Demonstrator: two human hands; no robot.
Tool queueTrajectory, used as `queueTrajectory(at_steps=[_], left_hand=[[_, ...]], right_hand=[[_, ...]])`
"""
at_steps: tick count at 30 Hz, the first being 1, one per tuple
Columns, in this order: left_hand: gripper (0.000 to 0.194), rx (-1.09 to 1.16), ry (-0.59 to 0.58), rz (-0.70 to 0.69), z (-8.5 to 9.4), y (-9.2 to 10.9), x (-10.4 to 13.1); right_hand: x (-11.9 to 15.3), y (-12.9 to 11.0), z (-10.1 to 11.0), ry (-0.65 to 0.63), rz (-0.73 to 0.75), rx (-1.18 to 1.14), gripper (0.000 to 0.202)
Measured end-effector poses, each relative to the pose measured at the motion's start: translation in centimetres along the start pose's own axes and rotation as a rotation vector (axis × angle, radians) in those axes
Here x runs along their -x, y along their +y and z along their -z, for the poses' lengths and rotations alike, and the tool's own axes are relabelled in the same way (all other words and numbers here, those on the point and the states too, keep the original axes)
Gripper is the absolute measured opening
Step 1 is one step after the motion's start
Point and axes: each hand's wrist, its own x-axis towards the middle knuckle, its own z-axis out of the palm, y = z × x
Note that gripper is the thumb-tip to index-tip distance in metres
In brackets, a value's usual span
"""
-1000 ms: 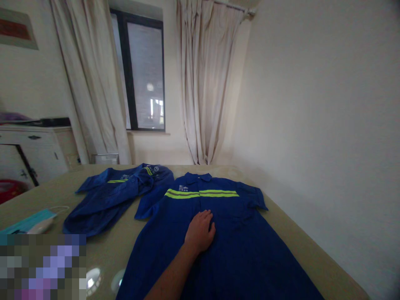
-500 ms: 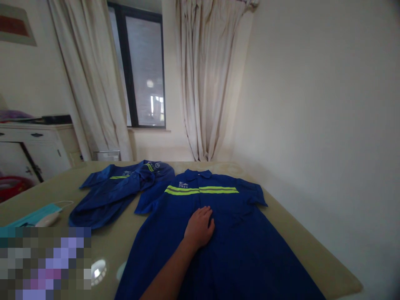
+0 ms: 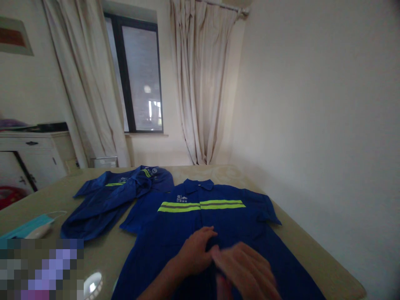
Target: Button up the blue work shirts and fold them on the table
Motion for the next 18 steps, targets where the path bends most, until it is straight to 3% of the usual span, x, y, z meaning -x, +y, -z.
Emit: queueTrajectory(at_steps=[2, 4, 6, 8, 9, 11, 14, 16, 18], left_hand=[[0.04, 0.029, 0.146, 0.06, 3.4, -1.6, -0.1], [0.038, -0.134, 0.319, 0.305, 7.2, -4.2, 0.2], [0.044, -0.221, 0.417, 0.456, 10.3, -7.5, 1.2], [0.054, -0.307, 0.501, 0.63, 12.1, -11.1, 2.7], [0.059, -0.388, 0.516, 0.772, 12.5, -12.8, 3.5], [0.07, -0.415, 0.499, 0.906, 12.8, -15.8, 4.7], [0.066, -0.184, 0.429, 0.899, 13.3, -18.6, 5.0], [0.055, -0.035, 0.371, 0.856, 14.2, -19.1, 4.4], [0.052, 0.114, 0.399, 0.789, 15.8, -18.8, 3.7]], right_hand=[[-1.5, 2.9, -1.1, -0.151, -0.128, 0.076, 0.047], [-1.3, 5.5, -2.1, -0.381, -0.261, 0.156, 0.06], [0.1, 7.5, -3.0, -0.552, -0.356, 0.175, 0.069], [1.5, 8.7, -3.6, -0.624, -0.394, 0.143, 0.069], [1.9, 9.0, -3.7, -0.636, -0.398, 0.123, 0.068], [2.0, 9.2, -3.9, -0.644, -0.401, 0.094, 0.069], [1.0, 9.6, -4.1, -0.66, -0.403, 0.075, 0.069], [0.2, 10.0, -4.2, -0.655, -0.395, 0.071, 0.069], [-0.4, 10.5, -4.5, -0.639, -0.394, 0.076, 0.069]])
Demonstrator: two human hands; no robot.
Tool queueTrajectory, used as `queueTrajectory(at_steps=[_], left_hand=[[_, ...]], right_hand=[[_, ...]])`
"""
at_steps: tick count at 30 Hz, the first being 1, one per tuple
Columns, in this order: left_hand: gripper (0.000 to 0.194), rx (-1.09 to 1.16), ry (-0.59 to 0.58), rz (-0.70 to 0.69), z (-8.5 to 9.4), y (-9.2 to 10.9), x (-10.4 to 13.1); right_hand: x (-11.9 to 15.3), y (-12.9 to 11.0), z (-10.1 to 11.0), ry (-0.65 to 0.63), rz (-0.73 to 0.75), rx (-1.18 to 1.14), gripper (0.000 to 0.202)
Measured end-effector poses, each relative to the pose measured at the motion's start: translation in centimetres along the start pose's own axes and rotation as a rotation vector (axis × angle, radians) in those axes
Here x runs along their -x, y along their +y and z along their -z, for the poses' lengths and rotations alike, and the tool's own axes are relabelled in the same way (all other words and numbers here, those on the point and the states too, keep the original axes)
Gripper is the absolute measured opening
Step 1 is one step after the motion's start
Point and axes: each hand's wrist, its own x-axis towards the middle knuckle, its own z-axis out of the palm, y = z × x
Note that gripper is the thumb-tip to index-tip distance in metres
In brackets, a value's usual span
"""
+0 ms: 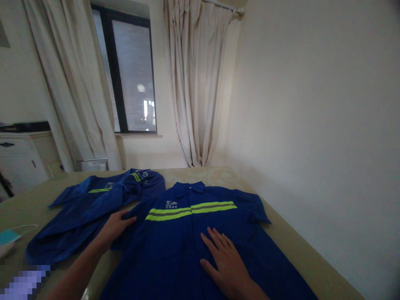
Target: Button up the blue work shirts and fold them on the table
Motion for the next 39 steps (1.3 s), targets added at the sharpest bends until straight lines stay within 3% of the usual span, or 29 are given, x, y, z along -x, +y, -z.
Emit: queueTrajectory(at_steps=[2, 4, 7, 9, 11, 14, 17, 19, 22, 26, 29, 31, 34, 39], left_hand=[[0.052, 0.167, 0.087, -0.109, 1.6, 1.5, -0.4], [0.046, 0.149, 0.292, -0.256, 3.1, 3.1, -0.4], [0.041, -0.23, 0.636, -0.325, 4.2, 5.3, 0.2], [0.045, -0.432, 0.745, -0.309, 3.5, 6.3, 0.5], [0.047, -0.545, 0.661, -0.388, 1.7, 6.5, 0.5], [0.051, -0.613, 0.368, -0.494, -2.0, 5.1, -0.4], [0.065, -0.619, 0.181, -0.367, -5.3, 2.3, -1.4], [0.073, -0.631, 0.106, -0.275, -6.5, 0.9, -1.7], [0.073, -0.7, 0.103, -0.209, -7.1, 1.1, -1.5], [0.062, -0.767, 0.208, -0.368, -9.2, 4.7, 2.0], [0.061, -0.653, -0.019, -0.495, -12.3, 7.2, 7.0], [0.068, -0.57, -0.126, -0.566, -13.8, 7.6, 10.1], [0.068, -0.507, -0.157, -0.591, -13.9, 6.9, 12.4], [0.068, -0.535, -0.132, -0.471, -9.9, 4.3, 12.7]], right_hand=[[-0.8, 0.3, 0.0, 0.012, -0.008, -0.001, 0.069], [-1.8, 0.5, 0.0, 0.018, -0.021, -0.003, 0.069], [-3.9, 0.6, -0.1, 0.044, -0.043, 0.008, 0.068], [-5.4, 0.6, -0.1, 0.065, -0.044, 0.023, 0.067], [-6.9, 0.6, -0.2, 0.075, -0.039, 0.035, 0.066], [-8.3, 0.8, -0.2, 0.077, -0.041, 0.047, 0.065], [-8.8, 1.1, -0.3, 0.093, -0.032, 0.047, 0.064], [-9.0, 1.3, -0.4, 0.105, -0.029, 0.046, 0.064], [-9.5, 1.5, -0.7, 0.121, -0.034, 0.052, 0.065], [-11.1, 1.7, -0.9, 0.14, -0.08, 0.073, 0.067], [-12.2, 1.8, -0.9, 0.142, -0.124, 0.09, 0.068], [-12.7, 1.9, -0.8, 0.142, -0.133, 0.096, 0.069], [-12.7, 2.0, -0.6, 0.139, -0.115, 0.106, 0.068], [-12.2, 2.0, -0.3, 0.122, -0.091, 0.105, 0.068]])
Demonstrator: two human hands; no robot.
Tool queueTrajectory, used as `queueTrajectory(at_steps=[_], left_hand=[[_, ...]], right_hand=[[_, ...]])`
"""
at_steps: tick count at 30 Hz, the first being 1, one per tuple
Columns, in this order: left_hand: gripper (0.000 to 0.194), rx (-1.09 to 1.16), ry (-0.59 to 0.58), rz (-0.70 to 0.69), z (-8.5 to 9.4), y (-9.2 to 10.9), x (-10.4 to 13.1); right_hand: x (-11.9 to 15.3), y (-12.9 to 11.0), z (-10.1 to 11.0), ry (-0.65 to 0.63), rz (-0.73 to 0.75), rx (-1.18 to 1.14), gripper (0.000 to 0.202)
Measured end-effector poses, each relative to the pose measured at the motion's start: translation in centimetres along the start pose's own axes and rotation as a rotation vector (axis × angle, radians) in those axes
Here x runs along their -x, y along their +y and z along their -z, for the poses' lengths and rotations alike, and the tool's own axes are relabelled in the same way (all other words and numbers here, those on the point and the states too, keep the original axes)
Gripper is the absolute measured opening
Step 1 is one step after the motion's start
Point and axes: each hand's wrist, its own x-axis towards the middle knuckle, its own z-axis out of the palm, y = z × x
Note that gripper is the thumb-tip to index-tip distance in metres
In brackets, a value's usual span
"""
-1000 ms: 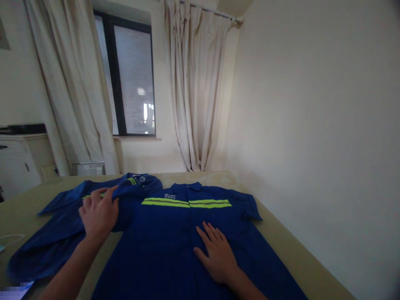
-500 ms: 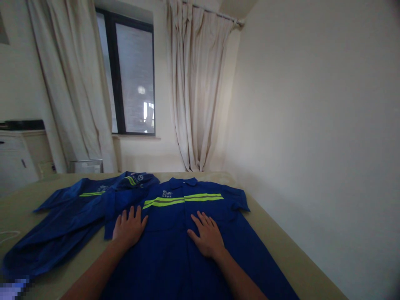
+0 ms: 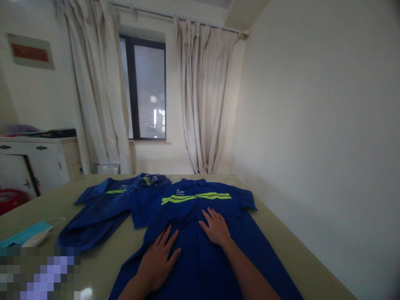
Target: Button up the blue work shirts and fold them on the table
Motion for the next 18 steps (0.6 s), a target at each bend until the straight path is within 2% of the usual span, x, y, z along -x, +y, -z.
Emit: queueTrajectory(at_steps=[2, 5, 8, 11, 14, 16, 18], left_hand=[[0.069, -0.024, 0.014, 0.033, 0.3, -1.2, 1.5], [0.067, -0.074, 0.023, 0.071, -0.3, -2.2, 4.2], [0.067, -0.089, -0.007, 0.081, -1.0, -2.4, 6.7], [0.07, -0.069, -0.061, 0.064, -0.8, -2.1, 8.2], [0.076, -0.048, -0.129, 0.06, 0.1, -1.6, 8.6], [0.075, -0.037, -0.161, 0.066, 0.7, -1.5, 8.1], [0.07, 0.004, -0.12, 0.089, 1.3, -2.1, 6.8]], right_hand=[[0.3, -0.1, 0.1, -0.007, 0.0, 0.0, 0.069], [0.9, -0.4, 0.1, -0.015, 0.001, 0.003, 0.069], [1.7, -0.5, 0.2, -0.021, 0.015, 0.001, 0.069], [2.4, -0.3, 0.3, -0.028, 0.035, -0.005, 0.068], [2.9, -0.1, 0.5, -0.037, 0.049, -0.014, 0.068], [3.1, 0.0, 0.5, -0.034, 0.054, -0.019, 0.067], [3.3, 0.0, 0.5, -0.027, 0.047, -0.021, 0.066]])
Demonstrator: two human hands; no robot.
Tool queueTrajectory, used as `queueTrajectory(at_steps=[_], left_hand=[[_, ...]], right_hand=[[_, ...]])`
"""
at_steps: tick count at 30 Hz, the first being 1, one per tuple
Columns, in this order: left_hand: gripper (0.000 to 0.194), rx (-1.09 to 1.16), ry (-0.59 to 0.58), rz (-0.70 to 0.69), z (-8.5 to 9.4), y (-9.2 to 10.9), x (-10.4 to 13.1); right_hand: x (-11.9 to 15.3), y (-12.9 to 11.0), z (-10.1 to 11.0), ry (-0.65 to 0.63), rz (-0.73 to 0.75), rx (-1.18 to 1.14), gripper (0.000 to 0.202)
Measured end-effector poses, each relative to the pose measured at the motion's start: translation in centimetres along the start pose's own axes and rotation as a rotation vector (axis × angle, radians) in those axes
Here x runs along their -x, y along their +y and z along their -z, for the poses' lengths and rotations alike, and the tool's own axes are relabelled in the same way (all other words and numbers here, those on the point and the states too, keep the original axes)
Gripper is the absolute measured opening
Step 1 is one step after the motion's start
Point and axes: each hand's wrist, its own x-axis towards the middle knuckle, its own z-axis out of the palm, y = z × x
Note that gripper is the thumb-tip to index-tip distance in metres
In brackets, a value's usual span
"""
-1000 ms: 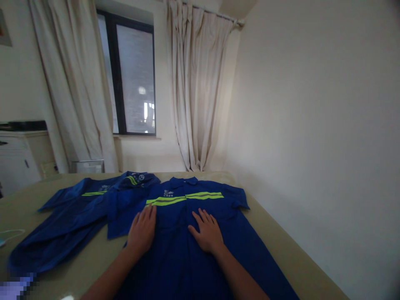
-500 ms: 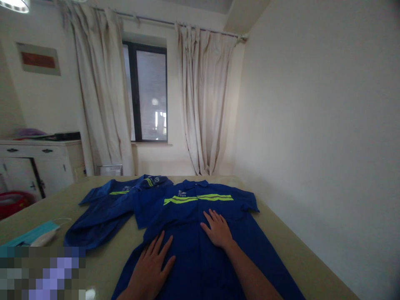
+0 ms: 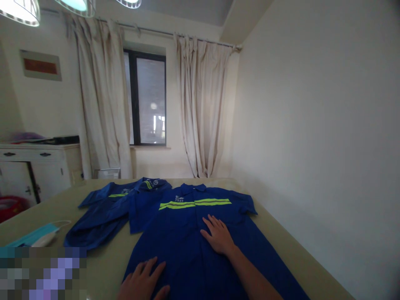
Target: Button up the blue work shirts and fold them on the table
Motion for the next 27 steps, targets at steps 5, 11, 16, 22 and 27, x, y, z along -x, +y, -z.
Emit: queueTrajectory(at_steps=[5, 11, 16, 22, 27], left_hand=[[0.066, 0.187, 0.294, 0.113, 1.7, -3.6, -6.6], [0.067, -0.039, 0.496, 0.546, 0.4, -7.0, -12.7], [0.056, -0.015, 0.486, 0.472, 0.2, -8.3, -13.7], [0.049, 0.194, 0.467, 0.182, 0.6, -10.1, -14.0], [0.044, 0.36, 0.535, 0.188, 0.8, -8.7, -13.3]], right_hand=[[0.3, -0.2, -0.3, 0.023, -0.015, 0.009, 0.066], [0.4, -0.1, -0.7, 0.061, -0.023, 0.003, 0.064], [0.3, -0.1, -0.6, 0.077, -0.043, -0.005, 0.062], [0.3, -0.3, -0.3, 0.08, -0.036, -0.019, 0.061], [0.5, -0.6, 0.0, 0.066, -0.048, -0.007, 0.06]])
